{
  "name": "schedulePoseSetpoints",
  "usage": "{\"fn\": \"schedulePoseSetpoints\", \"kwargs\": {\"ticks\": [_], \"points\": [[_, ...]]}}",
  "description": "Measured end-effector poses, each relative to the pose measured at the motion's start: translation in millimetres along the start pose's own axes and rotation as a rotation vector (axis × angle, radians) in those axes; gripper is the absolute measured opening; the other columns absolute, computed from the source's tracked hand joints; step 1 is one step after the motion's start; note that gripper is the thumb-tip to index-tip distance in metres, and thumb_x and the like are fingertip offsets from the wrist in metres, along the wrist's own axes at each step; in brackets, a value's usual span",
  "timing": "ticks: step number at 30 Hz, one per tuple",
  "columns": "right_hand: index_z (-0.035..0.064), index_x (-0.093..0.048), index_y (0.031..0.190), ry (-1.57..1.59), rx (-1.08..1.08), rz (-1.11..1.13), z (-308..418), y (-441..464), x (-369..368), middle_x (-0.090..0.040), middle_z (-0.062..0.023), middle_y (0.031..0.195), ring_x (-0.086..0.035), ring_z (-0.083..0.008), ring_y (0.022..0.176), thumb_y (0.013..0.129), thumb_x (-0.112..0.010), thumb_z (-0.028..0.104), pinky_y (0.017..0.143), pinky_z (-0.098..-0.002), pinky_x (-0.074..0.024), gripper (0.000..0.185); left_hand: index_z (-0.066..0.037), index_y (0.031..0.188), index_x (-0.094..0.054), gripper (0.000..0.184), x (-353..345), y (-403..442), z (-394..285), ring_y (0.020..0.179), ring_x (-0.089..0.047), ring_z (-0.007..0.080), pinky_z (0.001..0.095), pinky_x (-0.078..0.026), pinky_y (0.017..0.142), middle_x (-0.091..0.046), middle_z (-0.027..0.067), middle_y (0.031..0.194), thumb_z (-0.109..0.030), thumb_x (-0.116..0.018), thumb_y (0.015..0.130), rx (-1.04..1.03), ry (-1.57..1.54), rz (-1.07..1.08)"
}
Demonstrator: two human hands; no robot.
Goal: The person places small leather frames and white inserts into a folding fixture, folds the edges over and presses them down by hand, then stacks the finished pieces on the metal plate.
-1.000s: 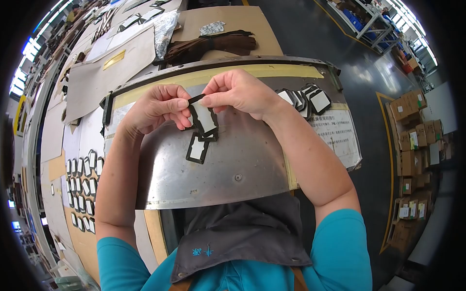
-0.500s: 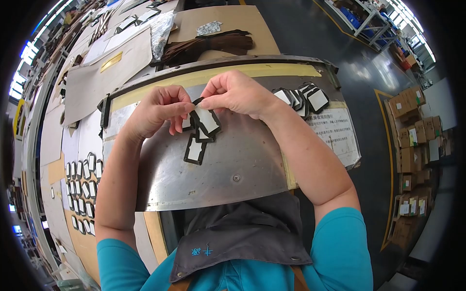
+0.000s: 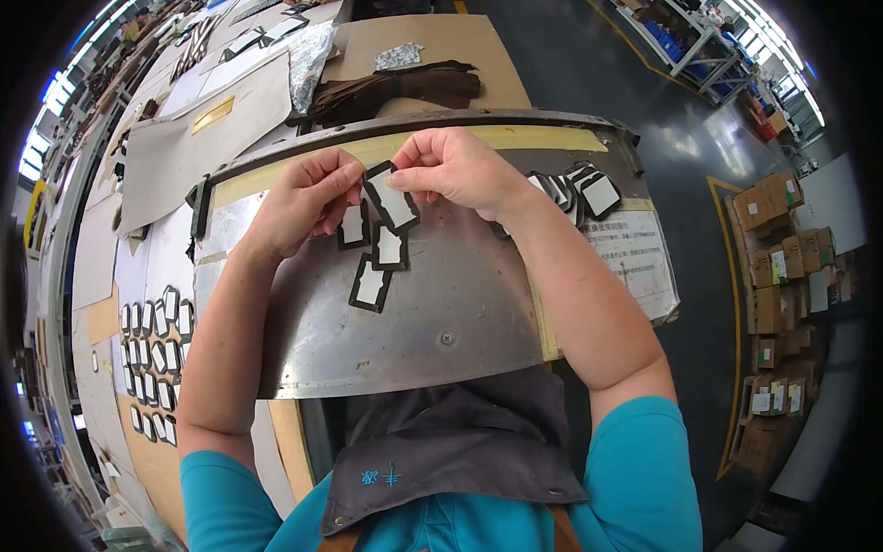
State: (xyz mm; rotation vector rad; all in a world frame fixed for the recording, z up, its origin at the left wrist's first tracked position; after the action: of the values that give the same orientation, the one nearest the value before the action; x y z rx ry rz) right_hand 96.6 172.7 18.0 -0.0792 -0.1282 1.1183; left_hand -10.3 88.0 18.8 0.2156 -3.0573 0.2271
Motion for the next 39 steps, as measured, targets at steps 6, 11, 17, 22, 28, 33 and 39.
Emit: {"fn": "schedulePoseSetpoints", "kwargs": {"ticks": [6, 11, 17, 22, 28, 33, 39], "points": [[0.0019, -0.061, 0.098, -0.019, 0.003, -0.08, -3, 4, 6, -0.064, -0.0009, 0.08, -0.057, -0.0064, 0.065, 0.086, -0.073, 0.012, 0.058, -0.0214, -0.0463, 0.02, -0.004, 0.1, -0.06, 0.017, 4, 1, -1, 0.049, -0.044, 0.0015, 0.0171, -0.033, 0.042, -0.06, -0.0014, 0.076, -0.02, -0.054, 0.101, -0.025, 0.029, -0.079], [0.0024, -0.059, 0.098, -0.019, 0.018, -0.154, -4, 6, 13, -0.064, -0.0016, 0.081, -0.057, -0.006, 0.065, 0.087, -0.072, 0.013, 0.055, -0.0208, -0.0462, 0.02, -0.002, 0.099, -0.063, 0.012, 18, 4, -11, 0.056, -0.05, 0.0038, 0.0209, -0.04, 0.05, -0.061, -0.0009, 0.079, -0.013, -0.058, 0.097, -0.212, 0.294, -0.238], [0.0016, -0.059, 0.1, -0.052, -0.016, -0.292, -4, 12, 21, -0.063, -0.0015, 0.077, -0.059, -0.0068, 0.064, 0.093, -0.065, 0.013, 0.054, -0.0205, -0.0481, 0.015, -0.005, 0.096, -0.07, 0.009, 8, -5, -32, 0.077, -0.059, 0.0151, 0.03, -0.048, 0.07, -0.064, 0.0056, 0.089, -0.006, -0.065, 0.088, -0.498, 0.721, -0.308], [0.0012, -0.059, 0.099, -0.287, -0.037, -0.348, 4, 45, 29, -0.065, -0.0041, 0.078, -0.062, -0.0081, 0.064, 0.093, -0.064, 0.014, 0.052, -0.0224, -0.0484, 0.015, -0.011, 0.109, -0.07, 0.029, -7, -9, -36, 0.114, -0.053, 0.0248, 0.0396, -0.037, 0.101, -0.065, 0.0006, 0.119, -0.001, -0.061, 0.083, -0.647, 1.007, -0.308], [0.004, -0.068, 0.085, -0.721, -0.049, -0.289, 14, 60, 32, -0.07, -0.0114, 0.074, -0.068, -0.0208, 0.061, 0.083, -0.069, 0.021, 0.06, -0.0362, -0.0543, 0.017, -0.012, 0.114, -0.069, 0.03, -6, -1, -26, 0.115, -0.053, 0.0235, 0.0387, -0.036, 0.103, -0.065, 0.0001, 0.121, -0.005, -0.061, 0.086, -0.569, 1.076, -0.29], [0.0059, -0.071, 0.095, -1.23, 0.427, -0.344, 44, 16, -2, -0.071, -0.0078, 0.106, -0.064, -0.0258, 0.101, 0.086, -0.066, 0.026, 0.088, -0.0423, -0.0485, 0.022, -0.012, 0.115, -0.069, 0.03, -11, -2, -25, 0.115, -0.054, 0.0238, 0.0387, -0.036, 0.103, -0.065, 0.0002, 0.12, -0.007, -0.062, 0.086, -0.576, 1.084, -0.285], [0.0108, -0.066, 0.12, -1.23, 0.521, -0.307, 26, -10, -15, -0.064, -0.0044, 0.126, -0.053, -0.021, 0.122, 0.093, -0.058, 0.025, 0.111, -0.0435, -0.0288, 0.032, -0.013, 0.117, -0.068, 0.03, -10, -2, -21, 0.117, -0.053, 0.0237, 0.039, -0.034, 0.105, -0.064, 0.0003, 0.123, -0.011, -0.061, 0.089, -0.524, 1.084, -0.309]]}}
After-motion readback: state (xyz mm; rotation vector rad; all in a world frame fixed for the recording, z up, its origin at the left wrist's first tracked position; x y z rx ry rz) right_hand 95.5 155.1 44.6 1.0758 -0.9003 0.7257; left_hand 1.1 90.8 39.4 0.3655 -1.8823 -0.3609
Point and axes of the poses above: each hand's wrist, its own y-axis towards the middle knuckle, its own x-axis out of the back of the hand, z = x × y, the point moved 10 cm from there along y, towards the middle knuckle
